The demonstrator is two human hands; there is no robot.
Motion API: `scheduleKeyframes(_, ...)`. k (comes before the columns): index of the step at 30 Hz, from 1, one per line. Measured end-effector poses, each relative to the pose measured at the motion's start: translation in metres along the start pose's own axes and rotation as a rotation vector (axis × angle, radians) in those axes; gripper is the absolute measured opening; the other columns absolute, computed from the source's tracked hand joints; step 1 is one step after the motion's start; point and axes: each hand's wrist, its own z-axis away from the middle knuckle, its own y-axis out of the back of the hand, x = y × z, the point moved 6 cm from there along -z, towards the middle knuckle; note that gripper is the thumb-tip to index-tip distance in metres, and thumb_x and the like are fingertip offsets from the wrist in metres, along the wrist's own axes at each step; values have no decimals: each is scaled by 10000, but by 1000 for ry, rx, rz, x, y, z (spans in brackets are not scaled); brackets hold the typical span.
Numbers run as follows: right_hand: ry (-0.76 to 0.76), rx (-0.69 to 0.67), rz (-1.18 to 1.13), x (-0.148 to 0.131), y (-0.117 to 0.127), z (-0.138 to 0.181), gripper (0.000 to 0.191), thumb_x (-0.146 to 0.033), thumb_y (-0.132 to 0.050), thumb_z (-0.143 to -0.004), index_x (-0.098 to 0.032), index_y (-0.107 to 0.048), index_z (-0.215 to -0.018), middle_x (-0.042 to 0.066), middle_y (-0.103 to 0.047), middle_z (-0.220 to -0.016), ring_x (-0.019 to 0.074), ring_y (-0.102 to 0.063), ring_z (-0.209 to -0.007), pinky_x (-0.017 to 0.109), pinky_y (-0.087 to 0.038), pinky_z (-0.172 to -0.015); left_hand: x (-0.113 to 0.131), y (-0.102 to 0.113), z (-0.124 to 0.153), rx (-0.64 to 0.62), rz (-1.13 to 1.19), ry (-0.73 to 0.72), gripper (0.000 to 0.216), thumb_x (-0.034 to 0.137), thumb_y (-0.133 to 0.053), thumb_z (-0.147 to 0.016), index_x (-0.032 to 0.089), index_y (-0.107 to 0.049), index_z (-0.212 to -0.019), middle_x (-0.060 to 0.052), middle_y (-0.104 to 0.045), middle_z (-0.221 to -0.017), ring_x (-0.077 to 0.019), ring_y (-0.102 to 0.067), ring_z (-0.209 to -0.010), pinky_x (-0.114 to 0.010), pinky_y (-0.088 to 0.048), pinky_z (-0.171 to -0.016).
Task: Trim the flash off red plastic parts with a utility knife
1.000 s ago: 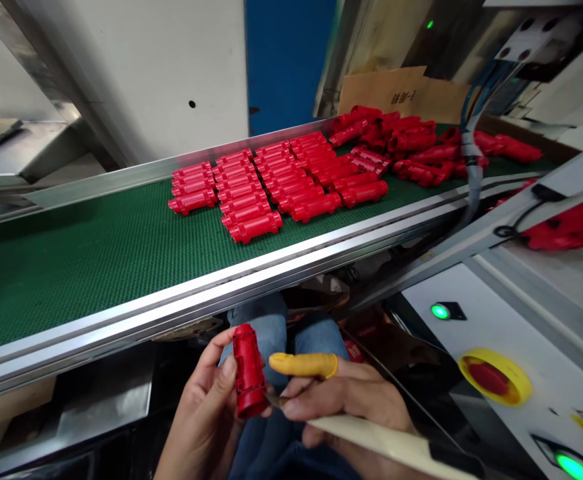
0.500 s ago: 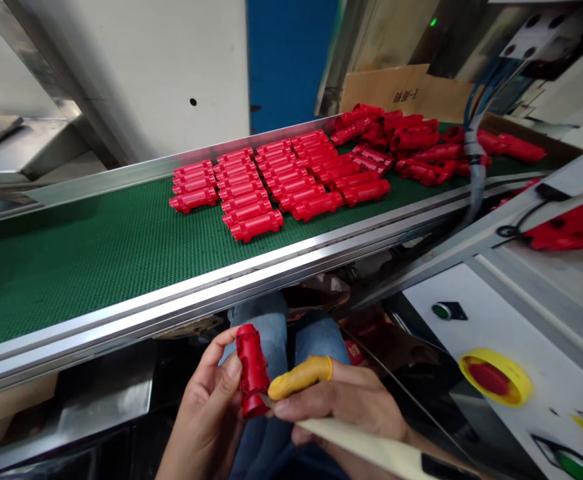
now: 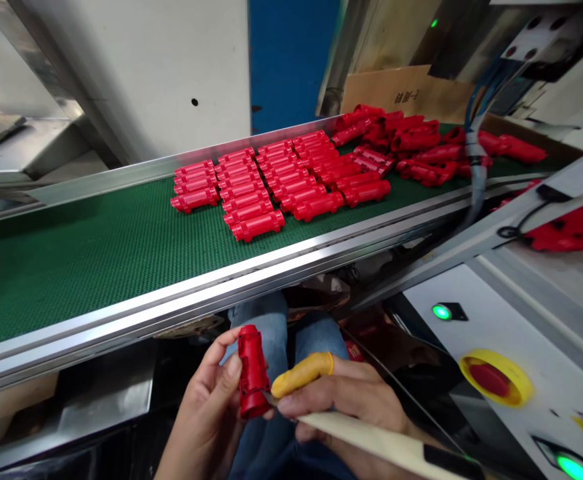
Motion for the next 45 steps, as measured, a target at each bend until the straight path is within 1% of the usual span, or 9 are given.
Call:
scheduleKeyframes(6,-70,-89,-2,7,-9,6,203,-306,-676,-1116,-209,-784,-1259,102,-789,-1222,151,-811,-994,173,-688,-842,-2,2,-3,39,-8,-3,597,408,-1002,-761,215,-741,-1261,-24,-750,-807,-123,-653,-635,-201,-598,-627)
scheduleKeyframes(9,-103,-172,73,7,-14,7,298,-314,-514,-1186,-232,-787,-1273,65,-789,-1076,152,-775,-937,238,-687,-902,-3,4,-3,66,-11,4,619,421,-1002,-763,203,-736,-1277,-28,-747,-821,-119,-629,-639,-193,-589,-589)
scheduleKeyframes(12,64,-156,179,3,-13,7,302,-258,-509,-1187,-211,-737,-1380,74,-811,-1053,167,-778,-961,261,-672,-957,-3,2,-3,51,-14,17,611,445,-991,-780,197,-732,-1275,-10,-726,-772,-110,-615,-616,-189,-585,-578)
scheduleKeyframes(14,127,-3,209,5,-5,8,296,-210,-567,-1158,-212,-714,-1414,82,-825,-1111,166,-804,-996,240,-673,-960,-4,1,-3,36,-15,16,649,468,-990,-777,186,-713,-1292,-19,-744,-768,-132,-653,-608,-213,-595,-570)
scheduleKeyframes(19,-147,497,26,33,21,8,187,-241,-738,-1083,-315,-795,-1246,16,-849,-1085,122,-827,-924,197,-683,-891,-5,-4,-3,-26,-36,74,765,518,-985,-764,183,-676,-1378,-75,-806,-819,-187,-722,-595,-223,-566,-486)
scheduleKeyframes(22,-118,326,-35,32,12,-4,161,-389,-816,-1029,-298,-865,-1152,82,-831,-1283,212,-793,-1230,301,-653,-1074,-11,-10,0,-133,-26,199,546,515,-977,-775,182,-791,-1166,-65,-791,-766,-126,-645,-474,-161,-441,-387)
scheduleKeyframes(25,-60,183,-47,28,4,-8,192,-417,-815,-1018,-285,-881,-1142,104,-826,-1248,226,-809,-1180,309,-681,-1013,-14,-12,4,-181,35,269,408,521,-978,-769,167,-846,-921,-45,-745,-669,-100,-595,-457,-167,-435,-405)
scheduleKeyframes(32,118,143,284,7,7,-4,199,-336,-668,-1124,-210,-815,-1167,92,-813,-1142,193,-762,-1033,323,-636,-927,-1,-5,6,-91,-63,-128,423,394,-1062,-667,205,-869,-994,-5,-749,-666,-93,-605,-534,-160,-505,-494)
scheduleKeyframes(45,199,72,249,5,2,-8,198,-250,-694,-1104,-229,-757,-1291,67,-842,-1110,219,-729,-970,427,-517,-915,1,-9,7,-80,-109,-132,466,447,-1086,-597,176,-822,-870,10,-722,-595,-98,-604,-468,-171,-497,-441)
